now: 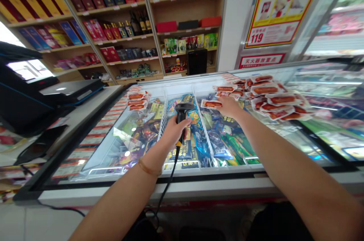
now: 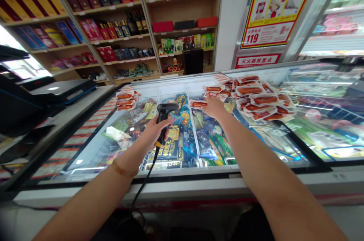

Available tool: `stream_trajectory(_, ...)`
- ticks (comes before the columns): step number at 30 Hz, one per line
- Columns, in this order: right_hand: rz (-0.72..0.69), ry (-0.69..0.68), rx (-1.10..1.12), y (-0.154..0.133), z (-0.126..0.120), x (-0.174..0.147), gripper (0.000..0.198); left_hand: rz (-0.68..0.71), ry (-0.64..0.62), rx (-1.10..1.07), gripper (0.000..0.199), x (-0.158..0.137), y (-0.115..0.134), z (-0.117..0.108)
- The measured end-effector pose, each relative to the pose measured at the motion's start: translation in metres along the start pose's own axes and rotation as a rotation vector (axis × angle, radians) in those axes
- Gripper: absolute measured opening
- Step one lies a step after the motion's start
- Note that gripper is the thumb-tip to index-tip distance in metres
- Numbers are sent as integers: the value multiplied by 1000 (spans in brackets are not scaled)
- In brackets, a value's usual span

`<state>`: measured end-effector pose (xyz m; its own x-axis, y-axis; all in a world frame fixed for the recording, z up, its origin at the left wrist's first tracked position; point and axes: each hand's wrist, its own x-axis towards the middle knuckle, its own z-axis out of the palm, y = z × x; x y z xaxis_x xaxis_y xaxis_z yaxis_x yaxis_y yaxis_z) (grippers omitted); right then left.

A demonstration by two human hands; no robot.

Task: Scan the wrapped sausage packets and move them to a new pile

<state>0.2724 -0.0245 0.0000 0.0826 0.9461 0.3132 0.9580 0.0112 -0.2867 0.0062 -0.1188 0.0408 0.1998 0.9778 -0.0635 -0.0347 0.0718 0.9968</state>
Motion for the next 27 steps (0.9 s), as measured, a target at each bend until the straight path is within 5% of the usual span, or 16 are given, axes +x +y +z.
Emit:
stream_trajectory(9,-179,308,264,-15,-11,-2,41,47,-91,91,36,-1,-6,-3)
stream_trajectory(27,-238,330,304,-37,-18,-9,40,83,-111,167,36,-6,-2,1)
